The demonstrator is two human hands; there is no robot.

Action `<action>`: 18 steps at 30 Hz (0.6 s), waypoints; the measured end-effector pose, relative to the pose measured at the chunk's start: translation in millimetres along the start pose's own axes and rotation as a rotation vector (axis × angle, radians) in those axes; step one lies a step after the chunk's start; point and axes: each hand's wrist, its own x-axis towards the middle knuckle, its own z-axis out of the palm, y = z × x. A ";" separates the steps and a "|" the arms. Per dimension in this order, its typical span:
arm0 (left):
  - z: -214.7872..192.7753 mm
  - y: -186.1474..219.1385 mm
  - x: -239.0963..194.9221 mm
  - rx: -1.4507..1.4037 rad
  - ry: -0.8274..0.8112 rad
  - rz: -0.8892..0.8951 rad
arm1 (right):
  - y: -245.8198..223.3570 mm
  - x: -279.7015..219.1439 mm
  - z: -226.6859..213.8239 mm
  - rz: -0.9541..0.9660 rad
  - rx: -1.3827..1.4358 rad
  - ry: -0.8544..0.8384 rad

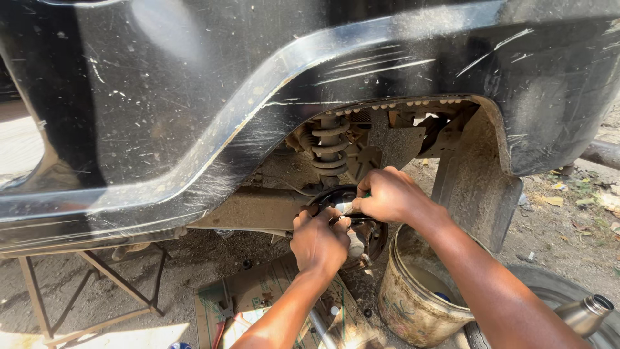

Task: The person cleans and adjusts the brake assembly of a vehicle using a rag and a screwdriver. They wipe the brake components and use the screwdriver to manipulate the internal mechanism of the drum brake.

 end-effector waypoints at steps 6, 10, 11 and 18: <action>3.8 -0.3 -1.5 -0.004 0.035 0.025 | 1.9 -1.4 -3.4 -0.054 0.042 0.006; 4.9 0.0 -2.2 0.012 0.055 0.037 | 5.5 -0.5 -4.4 -0.131 0.078 0.057; 3.8 1.5 -1.6 0.010 0.067 0.044 | 5.7 0.1 -5.7 -0.128 0.095 0.056; -7.5 6.4 7.1 0.125 -0.111 0.005 | -2.6 -5.7 -10.2 -0.170 0.110 0.052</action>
